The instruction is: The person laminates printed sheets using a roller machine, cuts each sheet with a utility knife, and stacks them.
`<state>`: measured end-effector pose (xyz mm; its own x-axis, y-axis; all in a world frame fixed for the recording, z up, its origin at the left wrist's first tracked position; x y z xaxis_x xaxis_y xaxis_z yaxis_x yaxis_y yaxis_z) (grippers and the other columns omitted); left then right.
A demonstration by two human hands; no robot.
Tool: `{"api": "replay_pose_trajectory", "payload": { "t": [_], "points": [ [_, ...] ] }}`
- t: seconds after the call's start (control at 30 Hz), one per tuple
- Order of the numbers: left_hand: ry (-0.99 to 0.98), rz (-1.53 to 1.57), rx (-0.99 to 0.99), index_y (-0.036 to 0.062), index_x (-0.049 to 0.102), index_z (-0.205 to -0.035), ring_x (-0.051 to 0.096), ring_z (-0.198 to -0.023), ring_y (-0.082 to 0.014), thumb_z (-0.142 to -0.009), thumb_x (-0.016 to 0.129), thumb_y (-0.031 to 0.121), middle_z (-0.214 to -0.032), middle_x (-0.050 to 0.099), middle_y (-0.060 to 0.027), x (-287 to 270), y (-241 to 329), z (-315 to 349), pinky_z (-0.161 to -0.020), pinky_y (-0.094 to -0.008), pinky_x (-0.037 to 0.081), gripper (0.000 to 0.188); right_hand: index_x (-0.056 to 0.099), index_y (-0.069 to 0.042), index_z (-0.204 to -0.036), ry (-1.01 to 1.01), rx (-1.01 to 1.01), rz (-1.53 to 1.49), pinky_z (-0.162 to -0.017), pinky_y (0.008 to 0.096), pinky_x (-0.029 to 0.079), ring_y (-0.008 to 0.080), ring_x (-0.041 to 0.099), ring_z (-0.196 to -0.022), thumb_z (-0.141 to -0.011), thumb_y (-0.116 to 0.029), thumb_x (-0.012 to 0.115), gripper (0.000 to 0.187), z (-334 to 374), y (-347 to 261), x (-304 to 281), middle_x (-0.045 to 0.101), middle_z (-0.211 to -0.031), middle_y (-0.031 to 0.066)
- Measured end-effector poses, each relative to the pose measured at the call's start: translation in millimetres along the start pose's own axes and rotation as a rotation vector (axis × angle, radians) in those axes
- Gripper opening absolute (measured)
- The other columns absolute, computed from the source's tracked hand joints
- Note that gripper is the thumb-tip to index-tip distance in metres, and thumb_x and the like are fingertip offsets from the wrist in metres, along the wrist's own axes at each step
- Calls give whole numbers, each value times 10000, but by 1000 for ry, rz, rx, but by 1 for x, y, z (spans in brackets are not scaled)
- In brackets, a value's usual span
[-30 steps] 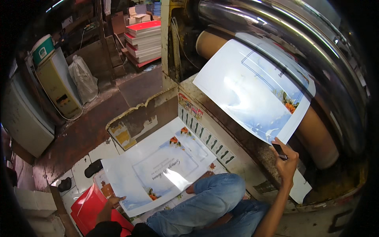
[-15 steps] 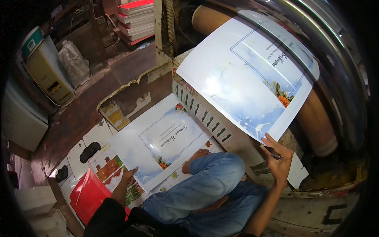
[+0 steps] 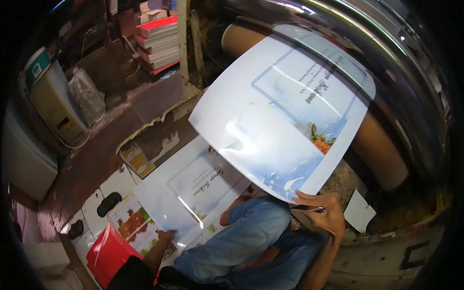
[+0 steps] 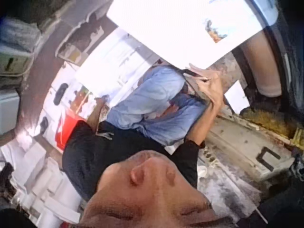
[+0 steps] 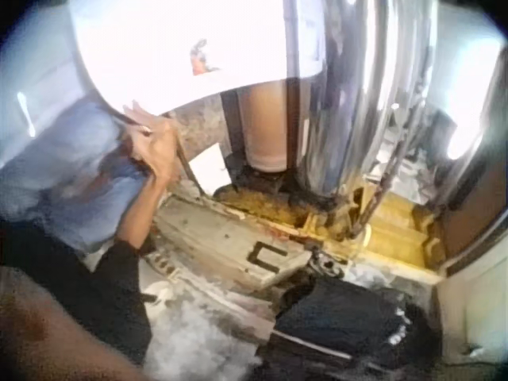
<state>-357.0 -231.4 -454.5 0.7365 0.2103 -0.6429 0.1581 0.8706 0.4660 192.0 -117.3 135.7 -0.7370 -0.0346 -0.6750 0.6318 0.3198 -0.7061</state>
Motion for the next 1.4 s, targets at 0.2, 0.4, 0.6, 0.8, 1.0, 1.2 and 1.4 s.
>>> {"api": "replay_pose_trajectory", "payload": {
  "t": [0.2, 0.4, 0.6, 0.8, 1.0, 1.2, 1.4],
  "points": [
    [-440, -60, 657, -42, 372, -1349, 526, -1189, -334, -601, 875, 283, -1312, 498, -234, 62, 199, 125, -966, -410, 474, 958, 702, -47, -1051, -161, 53, -205, -713, 267, 541, 157, 701, -777, -683, -72, 795, 380, -4, 16, 7, 679, -1042, 174],
    [-1316, 585, 823, 15, 355, -1375, 441, -1267, -322, -742, 800, 193, -1363, 446, -178, 26, 406, 378, -1064, -473, 374, 794, 692, -33, -1067, -450, 240, -205, -786, 301, 524, 166, 685, -807, -696, -128, 816, 403, -19, 13, 23, 700, -983, 166],
    [-1187, 943, 533, 7, 380, -1314, 547, -1120, -250, -891, 648, 178, -1204, 534, -118, -9, 455, 420, -971, -406, 458, 529, 698, -43, -1062, -459, 35, -175, -828, 307, 501, 157, 657, -858, -726, -169, 807, 375, -23, 17, 26, 704, -993, 138],
    [-973, 768, 687, -25, 450, -1259, 548, -1025, -168, -891, 647, 109, -1136, 549, -90, -13, 445, 396, -869, -308, 474, 439, 676, -16, -1105, -381, 476, -402, -439, 201, 434, 93, 586, -510, -770, -172, 785, 385, -14, 55, -20, 709, -841, 115],
    [-1034, 789, 553, -3, 407, -1298, 554, -1079, -202, -894, 637, 85, -1179, 533, -110, -13, 428, 386, -898, -338, 497, 473, 594, 2, -1018, 531, 270, -728, -445, 193, 428, 94, 570, -504, -950, -237, 565, 250, -36, 108, -101, 665, -768, 107],
    [-1021, 796, 440, 24, 343, -1342, 541, -1114, -222, -890, 620, 43, -1191, 522, -121, -18, 414, 377, -940, -361, 482, 531, 527, -56, -963, 930, 349, -814, -523, 229, 480, 123, 598, -588, -973, -282, 520, 227, -21, 143, -129, 651, -824, 109],
    [-1022, 796, 393, 36, 368, -1324, 547, -1095, -217, -869, 654, 65, -1184, 526, -109, -16, 403, 362, -919, -370, 475, 538, 523, -74, -984, 954, 318, -808, -525, 232, 428, 101, 537, -565, -978, -234, 494, 163, -28, 145, -148, 625, -804, 85]
  ]
}}
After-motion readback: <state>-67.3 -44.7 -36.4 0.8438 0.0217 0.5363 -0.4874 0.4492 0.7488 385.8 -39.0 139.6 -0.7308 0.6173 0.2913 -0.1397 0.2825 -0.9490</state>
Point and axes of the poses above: each hand's wrist, its own z-axis away from the middle knuckle, its own x-axis out of the palm, y = z × x, the point moved 10 cm from there along -z, towards the middle knuckle
